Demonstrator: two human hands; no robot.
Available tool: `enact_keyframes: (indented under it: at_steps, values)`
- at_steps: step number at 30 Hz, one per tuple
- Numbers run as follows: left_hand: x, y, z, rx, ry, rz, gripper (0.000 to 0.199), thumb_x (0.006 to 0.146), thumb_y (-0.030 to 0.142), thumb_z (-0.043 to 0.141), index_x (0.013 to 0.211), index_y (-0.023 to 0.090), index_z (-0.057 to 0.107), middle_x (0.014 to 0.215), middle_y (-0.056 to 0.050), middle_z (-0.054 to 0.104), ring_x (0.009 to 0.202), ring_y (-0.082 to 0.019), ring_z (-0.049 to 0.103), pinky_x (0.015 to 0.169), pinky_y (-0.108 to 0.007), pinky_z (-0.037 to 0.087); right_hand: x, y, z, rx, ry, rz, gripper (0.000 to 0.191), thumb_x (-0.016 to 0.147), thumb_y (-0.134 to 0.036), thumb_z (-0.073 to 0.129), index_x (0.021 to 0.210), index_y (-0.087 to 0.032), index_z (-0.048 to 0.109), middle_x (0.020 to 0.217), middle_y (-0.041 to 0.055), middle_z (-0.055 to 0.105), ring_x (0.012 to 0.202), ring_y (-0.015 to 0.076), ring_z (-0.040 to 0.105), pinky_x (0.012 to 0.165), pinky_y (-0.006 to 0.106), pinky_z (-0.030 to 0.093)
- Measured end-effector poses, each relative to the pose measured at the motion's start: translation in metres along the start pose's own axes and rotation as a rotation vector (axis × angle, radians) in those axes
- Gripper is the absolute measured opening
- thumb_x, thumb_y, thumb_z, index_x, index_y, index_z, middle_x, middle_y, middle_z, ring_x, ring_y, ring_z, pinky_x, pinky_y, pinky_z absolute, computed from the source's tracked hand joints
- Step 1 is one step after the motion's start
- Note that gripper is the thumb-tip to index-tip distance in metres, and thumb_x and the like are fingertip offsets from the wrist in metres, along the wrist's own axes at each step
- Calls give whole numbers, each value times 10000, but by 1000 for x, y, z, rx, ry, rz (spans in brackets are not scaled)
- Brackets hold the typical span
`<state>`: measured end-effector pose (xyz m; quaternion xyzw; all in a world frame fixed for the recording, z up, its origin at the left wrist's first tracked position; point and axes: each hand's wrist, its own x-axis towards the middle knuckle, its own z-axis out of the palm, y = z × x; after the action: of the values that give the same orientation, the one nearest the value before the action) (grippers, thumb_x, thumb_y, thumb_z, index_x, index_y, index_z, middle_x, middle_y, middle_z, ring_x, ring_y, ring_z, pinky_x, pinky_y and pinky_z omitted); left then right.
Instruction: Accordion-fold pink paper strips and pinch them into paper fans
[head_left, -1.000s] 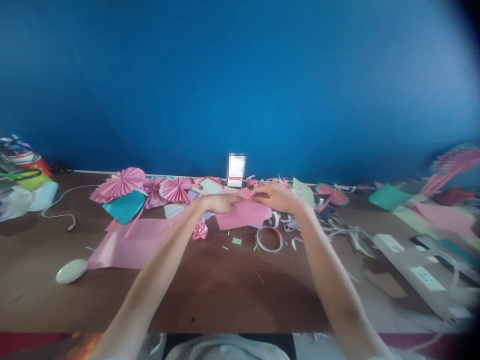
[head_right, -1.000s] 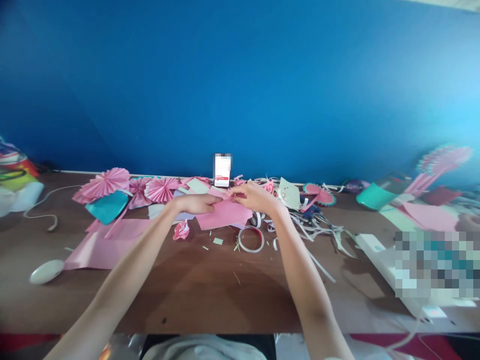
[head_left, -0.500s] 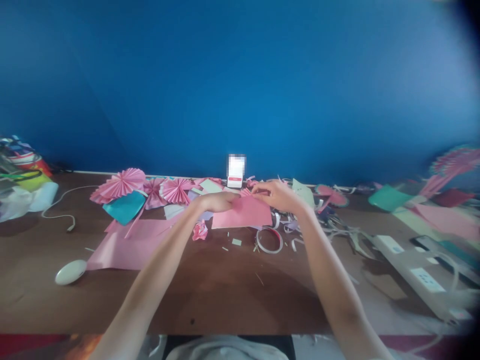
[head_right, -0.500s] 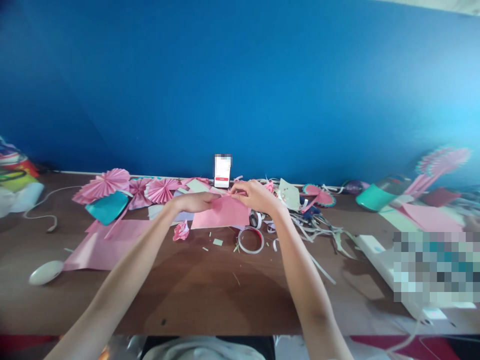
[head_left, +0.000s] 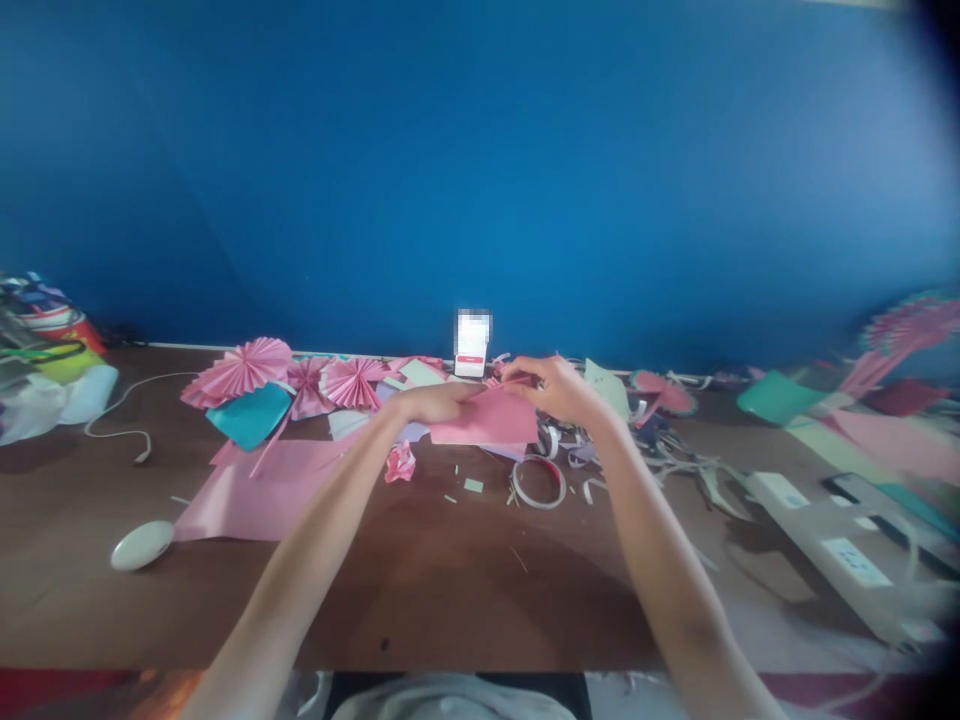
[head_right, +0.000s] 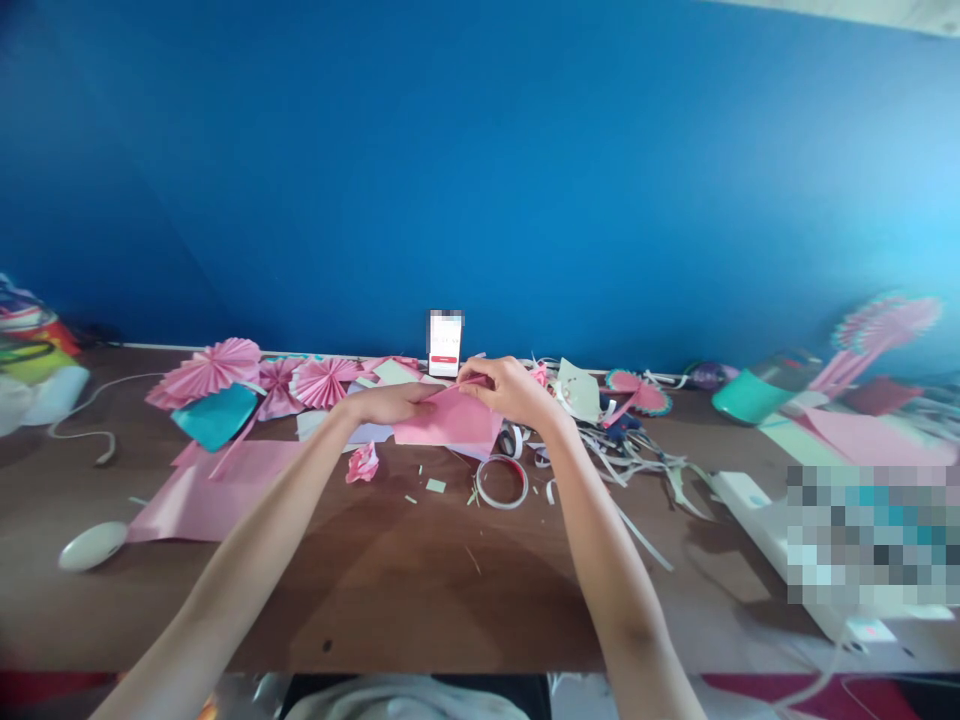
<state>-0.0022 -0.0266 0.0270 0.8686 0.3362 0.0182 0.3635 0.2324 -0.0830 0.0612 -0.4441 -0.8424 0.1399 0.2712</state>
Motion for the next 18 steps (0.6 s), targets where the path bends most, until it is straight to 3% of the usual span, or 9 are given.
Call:
enact_keyframes:
  at_steps: [4, 7, 10, 13, 18]
  values:
    - [0, 0, -1, -36, -36, 23, 676, 837, 232, 431, 1500, 264, 303, 1578, -56, 295, 1413, -253, 343, 1119, -383, 330, 0, 1, 1, 44, -28, 36, 214, 887, -302, 532, 997, -221, 696, 974, 35, 721, 616, 120, 554, 598, 263, 385]
    - [1, 3, -1, -38, -33, 59, 660, 835, 233, 431, 1488, 238, 333, 1553, -69, 346, 1415, -251, 339, 1141, -387, 303, 0, 1, 1, 91, 25, 37, 211, 881, -324, 548, 960, -219, 713, 968, 30, 719, 613, 114, 538, 592, 261, 380]
    - [0, 5, -1, -38, 24, 45, 575, 902, 341, 415, 1460, 213, 372, 1531, -92, 382, 1420, -267, 326, 1144, -405, 295, 0, 2, 3, 142, 117, 61, 223, 870, -360, 573, 948, -213, 721, 857, 25, 709, 631, 125, 538, 588, 258, 375]
    - [-2, 5, -1, -64, 60, -23, 562, 949, 475, 365, 1442, 205, 385, 1564, -107, 315, 1429, -296, 294, 1134, -438, 289, 1, 5, 5, 179, 168, 95, 242, 859, -393, 589, 936, -206, 721, 746, 14, 678, 603, 124, 526, 567, 255, 366]
    - [0, 2, 2, -66, 109, -57, 596, 973, 547, 265, 1437, 194, 384, 1586, -123, 252, 1417, -302, 315, 1107, -440, 315, 4, 10, 5, 239, 191, 103, 270, 852, -416, 602, 899, -185, 735, 814, 42, 703, 675, 144, 570, 602, 257, 404]
